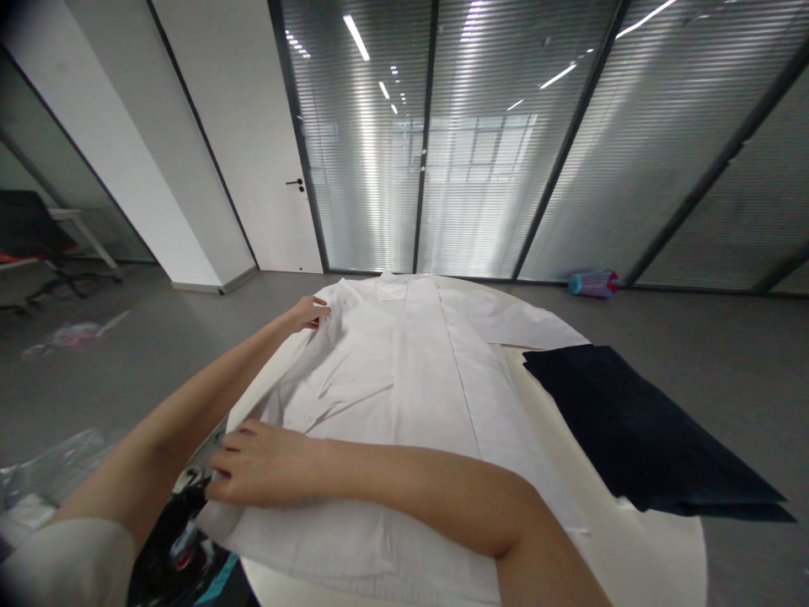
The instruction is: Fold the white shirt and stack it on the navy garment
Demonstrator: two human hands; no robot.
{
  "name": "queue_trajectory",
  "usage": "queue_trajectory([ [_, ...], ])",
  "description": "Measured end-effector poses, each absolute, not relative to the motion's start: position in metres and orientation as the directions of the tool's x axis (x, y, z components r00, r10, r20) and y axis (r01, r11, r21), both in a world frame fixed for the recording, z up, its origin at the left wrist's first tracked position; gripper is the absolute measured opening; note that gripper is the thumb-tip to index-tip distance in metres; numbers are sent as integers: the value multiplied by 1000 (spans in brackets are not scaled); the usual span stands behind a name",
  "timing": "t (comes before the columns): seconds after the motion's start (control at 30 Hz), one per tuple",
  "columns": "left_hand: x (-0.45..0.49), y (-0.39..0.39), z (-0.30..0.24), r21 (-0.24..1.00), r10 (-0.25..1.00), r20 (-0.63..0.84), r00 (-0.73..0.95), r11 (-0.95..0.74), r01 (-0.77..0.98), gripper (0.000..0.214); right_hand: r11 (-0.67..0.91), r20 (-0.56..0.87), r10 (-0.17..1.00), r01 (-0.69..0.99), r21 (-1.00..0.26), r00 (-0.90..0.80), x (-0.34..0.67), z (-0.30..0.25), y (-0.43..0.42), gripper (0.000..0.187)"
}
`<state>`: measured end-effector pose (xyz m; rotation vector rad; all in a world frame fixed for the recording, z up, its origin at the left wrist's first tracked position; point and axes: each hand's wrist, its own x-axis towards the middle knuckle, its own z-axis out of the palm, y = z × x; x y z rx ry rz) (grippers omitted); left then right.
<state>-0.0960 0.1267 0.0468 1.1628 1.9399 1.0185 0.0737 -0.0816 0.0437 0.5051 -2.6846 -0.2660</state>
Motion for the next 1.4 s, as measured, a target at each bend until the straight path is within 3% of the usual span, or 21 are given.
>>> queue_trajectory([
  [0.2,-92,143,48,812,886,-112,-450,342,472,50,947,562,-313,-203,250,-765,108,66,-91,32],
  [0.33,-86,169,52,774,891,-68,-449,331,539,31,967,638,-187,-26,254,-747,155,76,-104,29],
  [0.43,-73,196,52,758,911,-11,-413,277,590,20,968,616,-100,66,240,-781,183,65,-116,24],
  [0.57,-37,226,44,711,934,111,-340,165,684,24,965,644,-2,167,201,-765,201,33,-124,30],
  [0.67,-2,237,32,648,941,199,-274,83,757,27,978,660,29,159,137,-751,208,16,-124,33],
  [0.8,35,240,20,576,943,260,-207,21,817,23,993,665,51,109,47,-745,220,15,-119,23],
  [0.9,49,244,18,541,942,276,-191,12,841,20,995,703,81,100,-14,-706,230,22,-115,19],
  [1.03,54,250,13,504,943,268,-195,35,863,20,989,676,142,128,-71,-723,242,34,-110,28],
  [1.23,60,250,1,455,950,238,-201,73,887,20,982,519,167,187,-14,-838,257,40,-105,33],
  [1.4,63,252,4,428,951,240,-193,75,900,24,984,505,160,176,-15,-848,265,29,-105,37],
])
